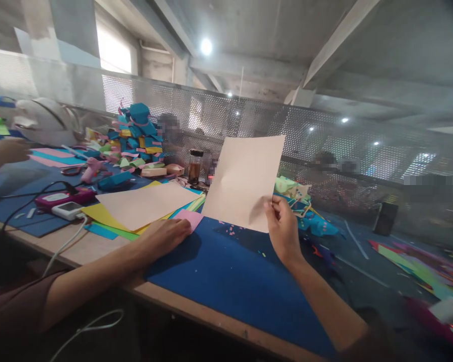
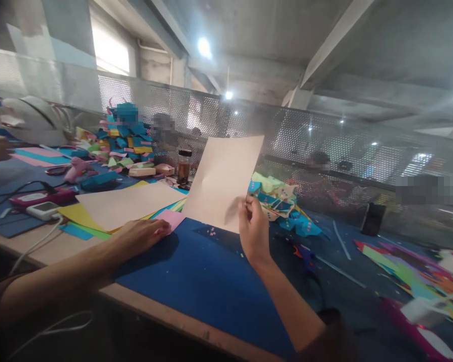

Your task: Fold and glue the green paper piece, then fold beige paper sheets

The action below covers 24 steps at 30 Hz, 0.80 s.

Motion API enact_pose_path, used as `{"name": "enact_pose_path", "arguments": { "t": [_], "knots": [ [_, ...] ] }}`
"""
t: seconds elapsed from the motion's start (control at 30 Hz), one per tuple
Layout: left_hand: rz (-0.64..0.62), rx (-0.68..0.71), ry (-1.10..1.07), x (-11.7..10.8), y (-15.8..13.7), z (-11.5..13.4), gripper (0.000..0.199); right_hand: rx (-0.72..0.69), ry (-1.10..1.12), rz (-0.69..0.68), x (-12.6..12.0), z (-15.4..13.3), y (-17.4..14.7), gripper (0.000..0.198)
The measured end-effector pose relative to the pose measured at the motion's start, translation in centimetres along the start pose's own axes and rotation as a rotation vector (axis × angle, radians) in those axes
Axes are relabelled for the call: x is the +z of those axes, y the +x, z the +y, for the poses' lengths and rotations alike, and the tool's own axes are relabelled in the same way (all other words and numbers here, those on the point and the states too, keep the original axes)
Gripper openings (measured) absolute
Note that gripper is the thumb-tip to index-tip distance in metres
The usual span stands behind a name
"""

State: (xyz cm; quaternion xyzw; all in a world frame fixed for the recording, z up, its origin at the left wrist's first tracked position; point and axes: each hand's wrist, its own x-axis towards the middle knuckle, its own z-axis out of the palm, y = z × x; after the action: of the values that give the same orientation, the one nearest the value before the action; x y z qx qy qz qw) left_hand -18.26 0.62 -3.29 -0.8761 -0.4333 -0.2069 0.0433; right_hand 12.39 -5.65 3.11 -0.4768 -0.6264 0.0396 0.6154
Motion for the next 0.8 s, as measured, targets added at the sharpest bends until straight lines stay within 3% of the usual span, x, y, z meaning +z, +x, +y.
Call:
{"name": "enact_pose_path", "arguments": {
  "t": [0.13,0.23,0.33,0.43,0.53,0.6,0.7,0.8],
  "knots": [
    [0.078,0.115,0.042,0.3,-0.1,-0.2,0.030,0.000,-0.026,0.011,-0.4,0.3,-1.1,0.025],
    [0.121,0.096,0.027,-0.5,0.2,-0.4,0.032,0.006,-0.020,0.021,-0.5,0.0,-1.2,0.024],
    [0.193,0.051,0.008,-3.0,1.2,-0.7,0.029,0.015,0.003,0.038,-0.5,-0.2,-1.0,0.024],
    [0.386,0.005,0.001,-6.4,2.9,-1.4,0.029,0.029,0.020,0.051,-0.6,-0.1,-0.9,0.026],
    [0.595,-0.057,0.133,-9.3,4.4,-2.2,0.030,0.060,0.027,0.063,-0.7,0.5,-0.7,0.030],
    [0.661,-0.094,0.230,-10.2,5.2,-2.7,0.033,0.077,0.048,0.069,-0.9,0.9,-0.5,0.031],
    [0.627,-0.069,0.356,-9.6,5.6,-3.5,0.035,0.089,0.068,0.098,-1.1,1.4,-0.2,0.030],
    [0.523,-0.005,0.339,-7.2,5.3,-4.3,0.030,0.104,0.081,0.135,-1.4,1.9,0.1,0.029]
  ]
}}
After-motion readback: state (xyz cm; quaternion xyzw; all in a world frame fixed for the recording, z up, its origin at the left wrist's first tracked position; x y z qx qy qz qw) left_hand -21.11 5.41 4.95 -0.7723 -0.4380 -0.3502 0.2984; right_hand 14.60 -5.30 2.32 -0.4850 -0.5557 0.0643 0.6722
